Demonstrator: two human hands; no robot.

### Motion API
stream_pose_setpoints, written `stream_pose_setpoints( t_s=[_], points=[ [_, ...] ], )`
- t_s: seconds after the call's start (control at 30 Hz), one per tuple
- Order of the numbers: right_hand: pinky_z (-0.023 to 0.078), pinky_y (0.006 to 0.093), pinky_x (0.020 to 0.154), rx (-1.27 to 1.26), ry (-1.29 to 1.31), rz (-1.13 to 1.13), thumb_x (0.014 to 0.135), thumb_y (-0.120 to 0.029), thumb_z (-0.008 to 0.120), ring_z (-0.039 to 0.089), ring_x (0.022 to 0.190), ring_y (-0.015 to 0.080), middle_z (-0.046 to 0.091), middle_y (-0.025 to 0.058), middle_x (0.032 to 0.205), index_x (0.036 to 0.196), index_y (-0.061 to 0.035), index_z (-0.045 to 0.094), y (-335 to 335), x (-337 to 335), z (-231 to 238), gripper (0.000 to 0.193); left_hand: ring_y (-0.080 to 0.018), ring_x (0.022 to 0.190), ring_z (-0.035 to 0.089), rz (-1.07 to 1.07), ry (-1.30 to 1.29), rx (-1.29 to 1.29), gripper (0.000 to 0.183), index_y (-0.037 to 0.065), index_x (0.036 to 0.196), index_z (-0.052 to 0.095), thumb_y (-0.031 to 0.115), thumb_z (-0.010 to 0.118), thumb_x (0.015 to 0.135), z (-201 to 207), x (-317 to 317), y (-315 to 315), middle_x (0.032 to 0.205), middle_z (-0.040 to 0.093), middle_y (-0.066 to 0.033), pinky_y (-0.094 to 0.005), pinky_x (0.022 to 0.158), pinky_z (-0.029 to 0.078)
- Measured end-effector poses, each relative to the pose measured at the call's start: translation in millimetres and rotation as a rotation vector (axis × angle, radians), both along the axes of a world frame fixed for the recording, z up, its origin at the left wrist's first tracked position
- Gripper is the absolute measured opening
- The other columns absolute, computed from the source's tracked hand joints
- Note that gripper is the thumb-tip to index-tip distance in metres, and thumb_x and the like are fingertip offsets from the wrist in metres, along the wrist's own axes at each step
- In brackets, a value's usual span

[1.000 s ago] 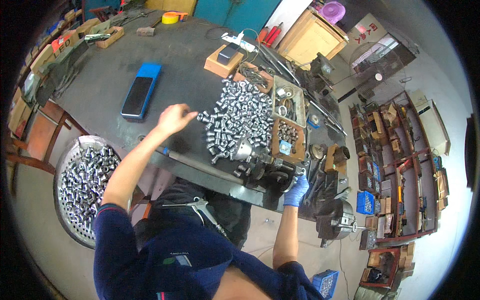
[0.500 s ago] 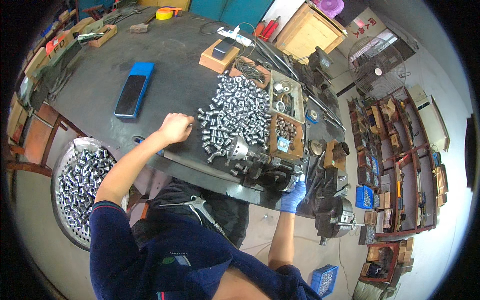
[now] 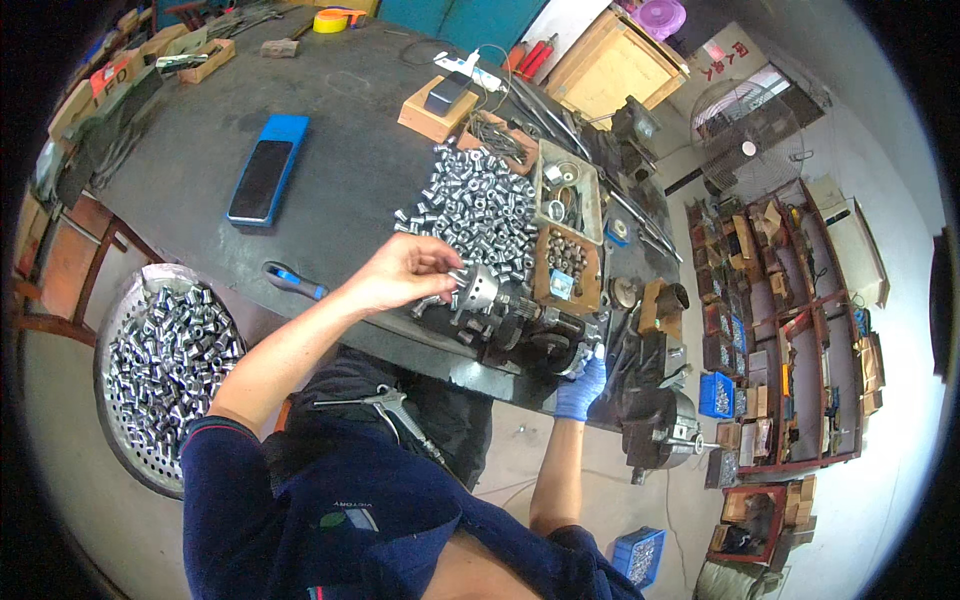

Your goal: The person assembles metal components at a workbench, picking up small metal pieces from a container and a pile on the table and fitting them into a larger mechanical assembly held in a vice.

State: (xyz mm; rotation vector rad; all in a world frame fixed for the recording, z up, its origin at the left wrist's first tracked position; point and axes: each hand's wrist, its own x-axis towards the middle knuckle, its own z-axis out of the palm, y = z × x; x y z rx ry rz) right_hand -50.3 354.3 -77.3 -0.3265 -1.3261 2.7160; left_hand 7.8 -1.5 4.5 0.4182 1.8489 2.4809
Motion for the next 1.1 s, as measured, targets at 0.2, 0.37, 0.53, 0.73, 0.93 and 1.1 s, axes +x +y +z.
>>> stream_pose_setpoints(
  t_s=[0.2,0.37,0.53,0.73,0.93,1.1],
  points=[
    [0.029,0.0193,0.032,0.065,-0.005,-0.024,0.087,-0.031,0.052,0.037,0.037,0.0064,0.046,-0.0030,0.052,0.072,-0.0092,0.054,13.5,-0.3,-11.9,0.026,-0.0154,0.066,0.061,-0.050,-0.061,0.027,0.013,-0.007,0.092,0.056,-0.003,0.057,0.079,-5.6,-5.6,6.0,0.078,0.061,-0.0111,-0.0248,0.062,0.049],
    [0.028,0.0202,0.032,0.039,-0.015,-0.054,0.087,-0.033,0.051,0.037,0.035,0.0075,0.044,-0.0016,0.047,0.068,-0.0085,0.054,-1.8,24.9,28.0,0.031,-0.0149,0.068,0.061,-0.065,-0.017,-0.053,0.017,-0.007,0.092,0.056,-0.009,0.057,0.076,2.5,-8.2,5.2,0.079,0.061,-0.0109,-0.0253,0.062,0.050],
    [0.029,0.0202,0.031,0.109,0.164,0.114,0.087,-0.036,0.052,0.039,0.035,0.0081,0.047,0.0014,0.047,0.068,-0.0054,0.056,17.0,36.7,57.6,0.036,-0.0136,0.069,0.060,-0.022,0.002,-0.127,0.017,-0.007,0.093,0.056,-0.009,0.057,0.076,2.8,-5.6,7.5,0.079,0.061,-0.0091,-0.0247,0.063,0.049],
    [0.026,0.0199,0.029,-0.046,0.300,0.239,0.090,-0.039,0.045,0.034,0.032,0.0089,0.044,0.0014,0.046,0.067,-0.0045,0.056,12.3,-14.5,94.2,0.042,-0.0135,0.063,0.059,0.084,0.019,-0.136,0.011,-0.006,0.088,0.056,0.003,0.057,0.083,0.9,-6.5,9.0,0.073,0.060,-0.0078,-0.0250,0.058,0.048],
    [0.033,0.0197,0.030,-0.102,0.295,0.102,0.090,-0.032,0.048,0.044,0.041,0.0071,0.052,0.0018,0.056,0.070,-0.0048,0.054,-2.6,-50.0,92.7,0.034,-0.0125,0.058,0.058,0.075,-0.046,-0.098,0.016,-0.003,0.087,0.053,0.013,0.053,0.087,2.5,-4.7,17.9,0.069,0.058,-0.0069,-0.0245,0.053,0.048],
    [0.032,0.0195,0.033,-0.043,0.364,0.114,0.090,-0.031,0.048,0.042,0.041,0.0066,0.048,0.0011,0.053,0.072,-0.0043,0.054,-4.1,-39.9,93.5,0.033,-0.0069,0.051,0.049,0.246,-0.106,-0.119,0.015,0.000,0.089,0.051,0.015,0.052,0.089,1.2,-0.6,31.2,0.066,0.053,-0.0019,-0.0200,0.045,0.041]
  ],
)
